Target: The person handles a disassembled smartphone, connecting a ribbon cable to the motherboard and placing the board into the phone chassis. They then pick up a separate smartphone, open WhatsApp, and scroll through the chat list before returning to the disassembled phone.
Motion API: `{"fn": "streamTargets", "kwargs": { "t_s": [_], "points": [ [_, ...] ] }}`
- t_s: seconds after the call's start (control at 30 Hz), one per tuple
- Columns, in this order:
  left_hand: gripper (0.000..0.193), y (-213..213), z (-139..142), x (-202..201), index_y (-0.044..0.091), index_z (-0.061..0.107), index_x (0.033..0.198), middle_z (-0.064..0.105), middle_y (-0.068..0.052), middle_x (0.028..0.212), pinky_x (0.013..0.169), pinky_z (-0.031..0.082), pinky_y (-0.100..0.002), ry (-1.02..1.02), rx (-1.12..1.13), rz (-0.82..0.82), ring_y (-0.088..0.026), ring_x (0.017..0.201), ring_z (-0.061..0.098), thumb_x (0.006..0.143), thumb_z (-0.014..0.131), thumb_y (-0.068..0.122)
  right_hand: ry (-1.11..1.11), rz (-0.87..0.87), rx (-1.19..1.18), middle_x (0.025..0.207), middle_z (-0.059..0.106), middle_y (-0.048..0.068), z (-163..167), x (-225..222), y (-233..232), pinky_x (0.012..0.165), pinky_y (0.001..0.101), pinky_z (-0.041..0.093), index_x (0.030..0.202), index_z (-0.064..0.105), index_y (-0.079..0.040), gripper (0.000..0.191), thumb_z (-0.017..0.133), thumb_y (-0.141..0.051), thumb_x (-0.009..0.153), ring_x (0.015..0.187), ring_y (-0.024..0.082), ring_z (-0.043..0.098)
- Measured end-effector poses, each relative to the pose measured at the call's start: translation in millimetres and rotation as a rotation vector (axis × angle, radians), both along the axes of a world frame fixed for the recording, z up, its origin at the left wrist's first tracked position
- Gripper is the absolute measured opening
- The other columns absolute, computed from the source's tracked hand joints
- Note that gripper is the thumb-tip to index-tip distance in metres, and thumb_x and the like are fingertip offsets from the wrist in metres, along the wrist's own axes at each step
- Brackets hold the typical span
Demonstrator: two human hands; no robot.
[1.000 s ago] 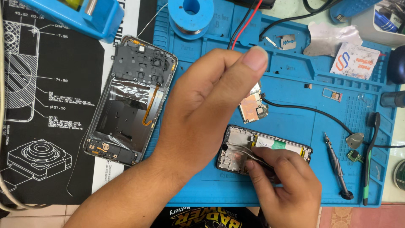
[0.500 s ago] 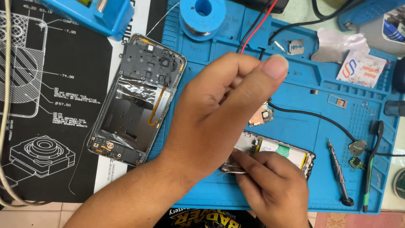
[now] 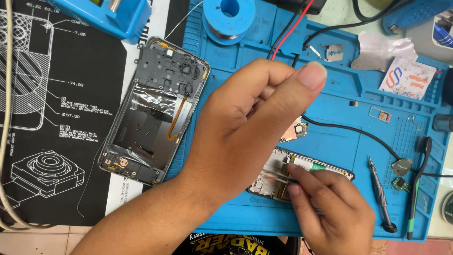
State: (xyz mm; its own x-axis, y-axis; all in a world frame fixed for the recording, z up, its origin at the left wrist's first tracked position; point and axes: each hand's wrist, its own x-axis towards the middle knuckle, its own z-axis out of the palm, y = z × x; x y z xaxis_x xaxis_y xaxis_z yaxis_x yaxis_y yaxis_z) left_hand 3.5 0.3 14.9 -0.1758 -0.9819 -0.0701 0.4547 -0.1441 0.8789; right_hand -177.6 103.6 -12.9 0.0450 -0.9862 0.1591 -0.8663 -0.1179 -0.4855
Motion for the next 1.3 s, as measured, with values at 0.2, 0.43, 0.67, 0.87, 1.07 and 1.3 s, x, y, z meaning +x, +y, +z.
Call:
{"fn": "streamTargets", "kwargs": {
  "t_s": [0.2, 0.43, 0.67, 0.87, 1.07, 1.3],
  "points": [
    [0.029, 1, -2, -1, 0.006, 0.062, 0.089, 0.043, 0.009, 0.07, 0.054, 0.028, -0.023, 0.001, -0.009, -0.001, -0.001, 0.065, 0.036, 0.105, 0.065, 0.029, 0.022, -0.022, -0.109, 0.092, 0.074, 0.007, -10, 4, 2, 0.078, 0.0306, 0.057, 0.091, 0.072, -0.005, 0.015, 0.083, -0.006, 0.08, 0.085, 0.019, 0.072],
    [0.027, -1, 1, 0, 0.007, 0.063, 0.087, 0.044, 0.01, 0.07, 0.054, 0.029, -0.023, -0.034, 0.001, -0.01, -0.001, 0.064, 0.037, 0.102, 0.064, 0.03, 0.026, 0.017, -0.137, 0.088, 0.073, 0.007, -11, 7, -2, 0.073, 0.0311, 0.056, 0.09, 0.073, -0.006, 0.016, 0.085, -0.007, 0.079, 0.08, 0.02, 0.071],
    [0.028, 0, 0, -1, 0.006, 0.063, 0.091, 0.045, 0.009, 0.068, 0.056, 0.029, -0.023, -0.019, -0.02, -0.009, -0.002, 0.067, 0.038, 0.106, 0.064, 0.03, 0.023, 0.017, -0.154, 0.088, 0.073, 0.006, -11, 9, -3, 0.073, 0.0311, 0.056, 0.09, 0.073, -0.006, 0.016, 0.084, -0.007, 0.08, 0.08, 0.02, 0.071],
    [0.027, 1, -1, -1, 0.007, 0.063, 0.09, 0.044, 0.01, 0.071, 0.054, 0.029, -0.023, -0.023, -0.016, -0.015, -0.001, 0.065, 0.037, 0.104, 0.064, 0.03, 0.029, 0.019, -0.154, 0.088, 0.073, 0.006, -12, 10, -3, 0.072, 0.031, 0.056, 0.091, 0.074, -0.005, 0.015, 0.084, -0.006, 0.08, 0.08, 0.02, 0.071],
    [0.028, 1, 0, -1, 0.006, 0.063, 0.088, 0.042, 0.01, 0.07, 0.053, 0.027, -0.023, -0.027, -0.004, -0.011, -0.001, 0.063, 0.035, 0.104, 0.064, 0.029, 0.048, 0.025, -0.176, 0.088, 0.073, 0.006, -13, 10, -3, 0.073, 0.0315, 0.055, 0.092, 0.074, -0.005, 0.016, 0.084, -0.006, 0.08, 0.081, 0.02, 0.07],
    [0.027, 0, -1, -4, 0.006, 0.063, 0.089, 0.044, 0.009, 0.069, 0.053, 0.028, -0.024, -0.009, -0.008, 0.004, -0.001, 0.065, 0.037, 0.104, 0.065, 0.029, -0.015, 0.016, -0.162, 0.089, 0.073, 0.006, -14, 8, -2, 0.074, 0.0303, 0.056, 0.091, 0.073, -0.006, 0.016, 0.084, -0.006, 0.08, 0.081, 0.019, 0.071]
  ]
}}
